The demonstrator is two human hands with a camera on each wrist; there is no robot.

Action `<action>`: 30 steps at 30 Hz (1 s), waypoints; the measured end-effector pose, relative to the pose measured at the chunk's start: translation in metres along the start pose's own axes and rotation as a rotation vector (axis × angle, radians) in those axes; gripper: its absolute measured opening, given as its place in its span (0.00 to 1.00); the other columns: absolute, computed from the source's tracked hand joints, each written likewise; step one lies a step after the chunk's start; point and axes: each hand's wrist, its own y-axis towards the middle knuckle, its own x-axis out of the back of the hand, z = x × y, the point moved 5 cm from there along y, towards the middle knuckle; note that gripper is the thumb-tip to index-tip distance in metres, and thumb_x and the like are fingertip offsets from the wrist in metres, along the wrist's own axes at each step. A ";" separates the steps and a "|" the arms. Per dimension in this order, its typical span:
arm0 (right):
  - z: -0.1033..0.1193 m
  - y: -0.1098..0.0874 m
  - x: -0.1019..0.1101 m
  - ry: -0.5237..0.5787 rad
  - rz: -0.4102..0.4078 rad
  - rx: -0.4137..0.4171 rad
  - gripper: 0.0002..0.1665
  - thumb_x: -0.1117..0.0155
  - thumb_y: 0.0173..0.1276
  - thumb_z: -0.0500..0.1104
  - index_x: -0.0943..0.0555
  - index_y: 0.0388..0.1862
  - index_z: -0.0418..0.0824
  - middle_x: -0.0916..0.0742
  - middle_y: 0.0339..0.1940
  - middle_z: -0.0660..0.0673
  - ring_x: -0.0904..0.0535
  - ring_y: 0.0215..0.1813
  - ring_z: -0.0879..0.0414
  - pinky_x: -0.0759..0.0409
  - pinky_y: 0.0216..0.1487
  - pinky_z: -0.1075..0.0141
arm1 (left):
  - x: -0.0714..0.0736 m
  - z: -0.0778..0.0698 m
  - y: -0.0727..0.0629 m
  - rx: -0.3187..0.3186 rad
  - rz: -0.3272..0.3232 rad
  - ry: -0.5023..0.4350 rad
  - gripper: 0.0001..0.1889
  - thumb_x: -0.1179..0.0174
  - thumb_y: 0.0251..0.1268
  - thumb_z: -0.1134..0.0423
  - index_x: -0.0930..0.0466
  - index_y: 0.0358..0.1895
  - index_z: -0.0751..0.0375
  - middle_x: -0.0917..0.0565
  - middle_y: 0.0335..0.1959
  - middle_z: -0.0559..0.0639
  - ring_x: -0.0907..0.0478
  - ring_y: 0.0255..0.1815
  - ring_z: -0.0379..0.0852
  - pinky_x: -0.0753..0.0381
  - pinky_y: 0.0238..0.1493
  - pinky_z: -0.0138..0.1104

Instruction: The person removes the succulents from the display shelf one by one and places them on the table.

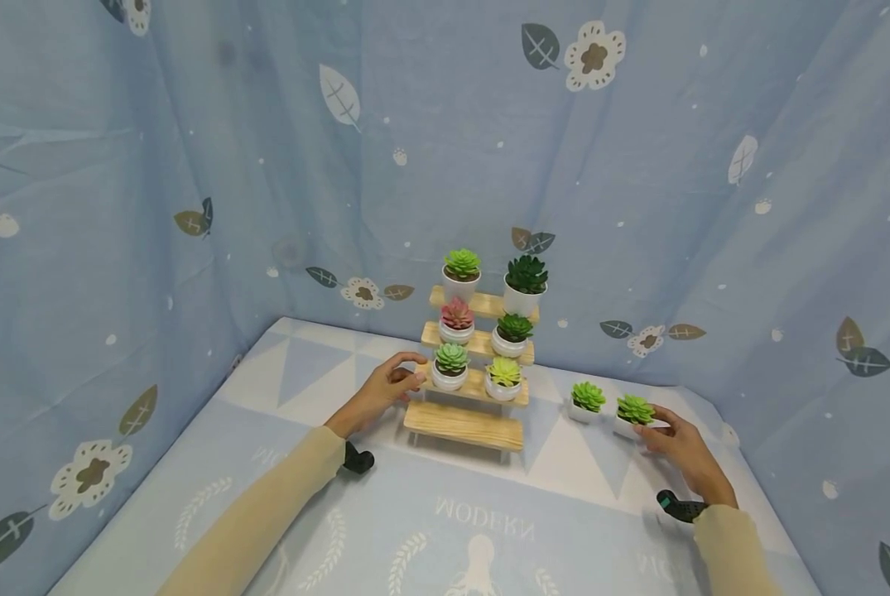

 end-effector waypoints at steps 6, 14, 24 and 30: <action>-0.001 0.008 0.002 0.020 0.014 -0.017 0.57 0.31 0.73 0.56 0.53 0.84 0.34 0.38 0.76 0.24 0.17 0.55 0.46 0.16 0.51 0.59 | 0.000 -0.002 -0.002 -0.001 0.005 0.011 0.22 0.40 0.77 0.49 0.28 0.70 0.45 0.17 0.49 0.59 0.21 0.56 0.63 0.20 0.53 0.54; -0.007 0.012 0.006 0.004 0.018 -0.049 0.55 0.33 0.75 0.55 0.53 0.85 0.34 0.44 0.80 0.25 0.16 0.50 0.52 0.17 0.49 0.63 | 0.000 -0.002 -0.002 0.014 0.005 0.008 0.22 0.39 0.76 0.48 0.28 0.69 0.42 0.17 0.50 0.59 0.21 0.56 0.62 0.20 0.52 0.51; -0.016 0.017 0.011 -0.004 0.021 -0.065 0.54 0.34 0.77 0.54 0.55 0.85 0.35 0.47 0.81 0.25 0.18 0.50 0.56 0.17 0.47 0.66 | 0.000 -0.003 -0.002 0.007 0.018 0.009 0.23 0.39 0.77 0.48 0.28 0.70 0.42 0.17 0.50 0.59 0.21 0.56 0.61 0.20 0.53 0.52; -0.018 0.020 0.011 0.030 0.027 -0.078 0.54 0.35 0.78 0.53 0.57 0.85 0.35 0.50 0.82 0.25 0.21 0.58 0.51 0.17 0.50 0.65 | -0.001 -0.003 -0.003 0.009 0.016 0.008 0.22 0.40 0.77 0.49 0.29 0.70 0.42 0.17 0.50 0.59 0.21 0.57 0.62 0.20 0.53 0.52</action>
